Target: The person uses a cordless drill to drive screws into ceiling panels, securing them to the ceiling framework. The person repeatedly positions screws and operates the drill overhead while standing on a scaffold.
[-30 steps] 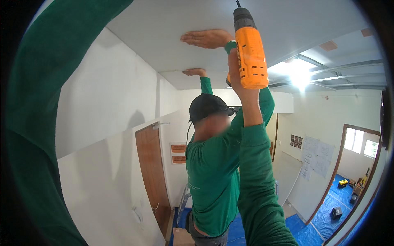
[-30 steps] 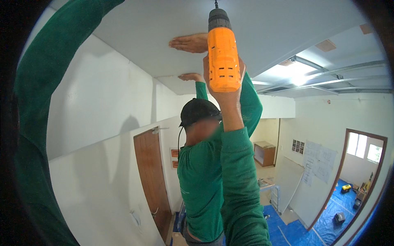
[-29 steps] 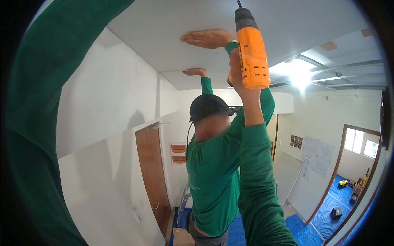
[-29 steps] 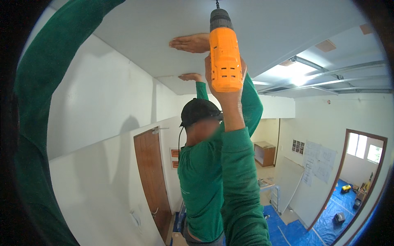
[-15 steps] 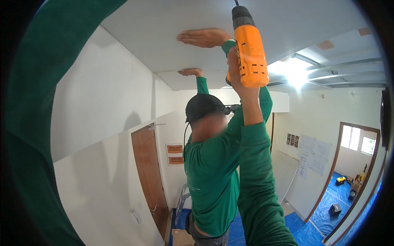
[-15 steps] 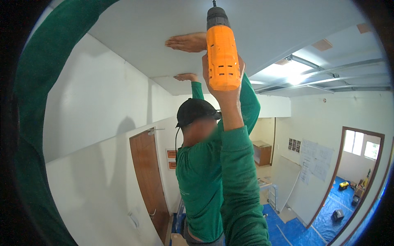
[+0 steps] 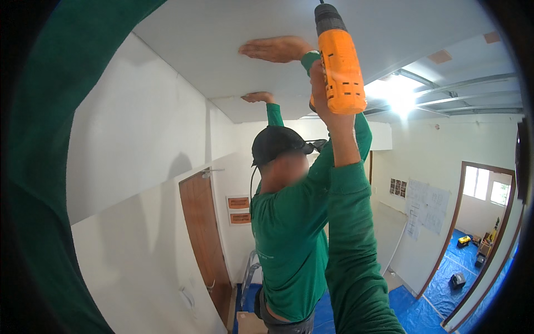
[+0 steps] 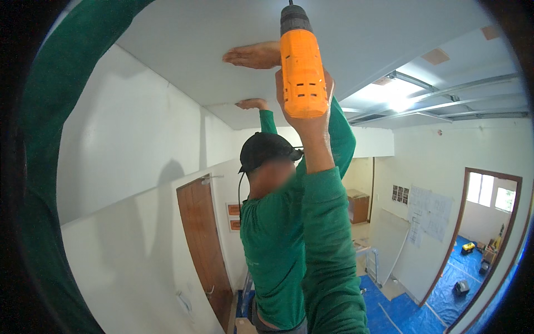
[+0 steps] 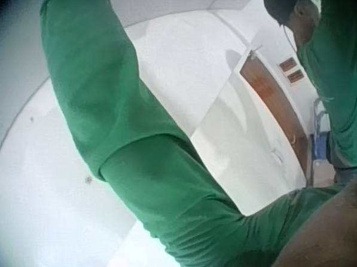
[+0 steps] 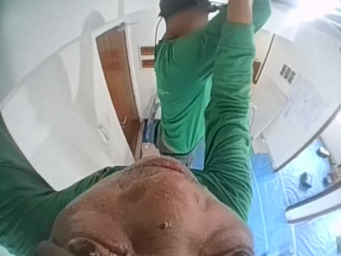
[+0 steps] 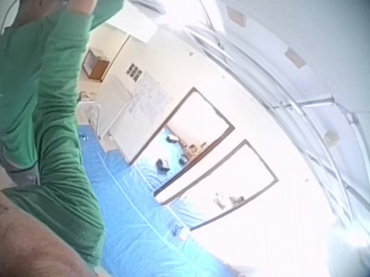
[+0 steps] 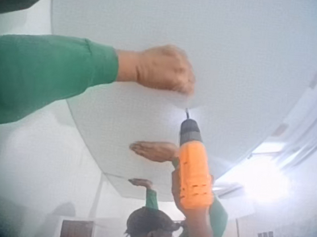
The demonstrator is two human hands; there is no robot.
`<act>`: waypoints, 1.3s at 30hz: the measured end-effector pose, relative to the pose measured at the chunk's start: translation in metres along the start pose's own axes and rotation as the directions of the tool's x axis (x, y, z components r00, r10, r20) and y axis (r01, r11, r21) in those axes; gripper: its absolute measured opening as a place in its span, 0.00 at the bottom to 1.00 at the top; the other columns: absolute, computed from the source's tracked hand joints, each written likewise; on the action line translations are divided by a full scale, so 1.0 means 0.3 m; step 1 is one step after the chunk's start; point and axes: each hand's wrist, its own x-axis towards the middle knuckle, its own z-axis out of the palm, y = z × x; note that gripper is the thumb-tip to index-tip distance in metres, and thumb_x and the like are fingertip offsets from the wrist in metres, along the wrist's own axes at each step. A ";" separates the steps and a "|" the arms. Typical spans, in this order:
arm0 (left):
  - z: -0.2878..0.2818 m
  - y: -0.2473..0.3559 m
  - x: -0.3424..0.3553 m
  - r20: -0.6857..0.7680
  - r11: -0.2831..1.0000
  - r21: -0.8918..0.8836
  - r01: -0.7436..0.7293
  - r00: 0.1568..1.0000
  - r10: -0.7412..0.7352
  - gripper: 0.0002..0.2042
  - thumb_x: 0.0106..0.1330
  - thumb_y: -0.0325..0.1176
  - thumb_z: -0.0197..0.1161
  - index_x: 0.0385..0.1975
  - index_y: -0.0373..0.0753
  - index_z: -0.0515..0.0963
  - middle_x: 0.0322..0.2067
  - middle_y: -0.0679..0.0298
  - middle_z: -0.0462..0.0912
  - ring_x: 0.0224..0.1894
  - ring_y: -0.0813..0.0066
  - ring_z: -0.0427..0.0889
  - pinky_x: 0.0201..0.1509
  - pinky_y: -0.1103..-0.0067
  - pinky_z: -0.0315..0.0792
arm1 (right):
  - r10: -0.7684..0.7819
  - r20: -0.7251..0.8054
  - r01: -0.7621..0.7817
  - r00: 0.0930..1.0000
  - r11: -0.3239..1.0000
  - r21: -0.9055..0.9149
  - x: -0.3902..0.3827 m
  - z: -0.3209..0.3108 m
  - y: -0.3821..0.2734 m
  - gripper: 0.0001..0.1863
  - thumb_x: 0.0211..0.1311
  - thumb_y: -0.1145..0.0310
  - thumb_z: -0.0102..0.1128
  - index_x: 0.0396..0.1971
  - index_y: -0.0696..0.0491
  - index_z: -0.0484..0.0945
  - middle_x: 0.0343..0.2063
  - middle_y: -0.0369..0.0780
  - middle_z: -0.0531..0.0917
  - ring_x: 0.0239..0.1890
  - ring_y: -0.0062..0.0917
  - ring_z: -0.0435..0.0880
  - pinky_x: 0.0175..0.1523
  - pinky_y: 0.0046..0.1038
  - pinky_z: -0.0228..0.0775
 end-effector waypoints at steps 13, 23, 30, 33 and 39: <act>0.000 0.001 0.006 0.010 1.000 -0.005 -0.006 1.000 0.006 0.13 0.67 0.36 0.66 0.19 0.52 0.73 0.19 0.71 0.76 0.25 0.77 0.80 0.37 0.73 0.81 | 0.008 0.031 -0.004 0.999 0.993 -0.117 -0.018 -0.008 0.027 0.19 0.75 0.51 0.64 0.40 0.54 0.83 0.25 0.35 0.85 0.27 0.26 0.88 0.37 0.30 0.79; -0.004 -0.018 0.008 -0.010 1.000 -0.012 -0.024 1.000 0.024 0.11 0.65 0.36 0.66 0.20 0.52 0.76 0.20 0.70 0.78 0.26 0.73 0.81 0.38 0.73 0.81 | -0.082 -0.033 0.079 0.996 0.993 -0.092 0.038 -0.001 0.025 0.11 0.70 0.60 0.67 0.39 0.53 0.84 0.24 0.36 0.84 0.28 0.27 0.86 0.37 0.30 0.79; -0.022 -0.005 0.006 0.009 0.999 -0.050 -0.011 1.000 0.012 0.11 0.66 0.35 0.67 0.21 0.50 0.76 0.21 0.69 0.79 0.26 0.72 0.82 0.37 0.72 0.79 | 0.345 0.126 -0.364 0.930 0.912 0.188 0.084 -0.088 -0.059 0.07 0.68 0.65 0.68 0.38 0.53 0.84 0.25 0.37 0.84 0.31 0.24 0.86 0.41 0.30 0.79; -0.019 -0.021 0.006 -0.054 0.992 -0.123 -0.008 0.999 0.002 0.10 0.67 0.36 0.67 0.22 0.49 0.76 0.21 0.69 0.78 0.26 0.71 0.81 0.37 0.71 0.78 | 0.378 0.054 -0.379 0.924 0.894 0.241 0.024 -0.125 -0.209 0.04 0.67 0.70 0.65 0.35 0.54 0.81 0.27 0.35 0.82 0.31 0.18 0.83 0.40 0.28 0.78; -0.052 -0.006 0.004 -0.072 0.985 -0.172 -0.031 0.997 0.019 0.10 0.66 0.40 0.67 0.25 0.48 0.75 0.24 0.68 0.79 0.30 0.71 0.83 0.39 0.70 0.78 | 0.481 0.071 -0.463 0.874 0.777 0.428 -0.085 -0.141 -0.218 0.10 0.75 0.66 0.65 0.49 0.54 0.82 0.33 0.34 0.86 0.33 0.20 0.86 0.41 0.25 0.78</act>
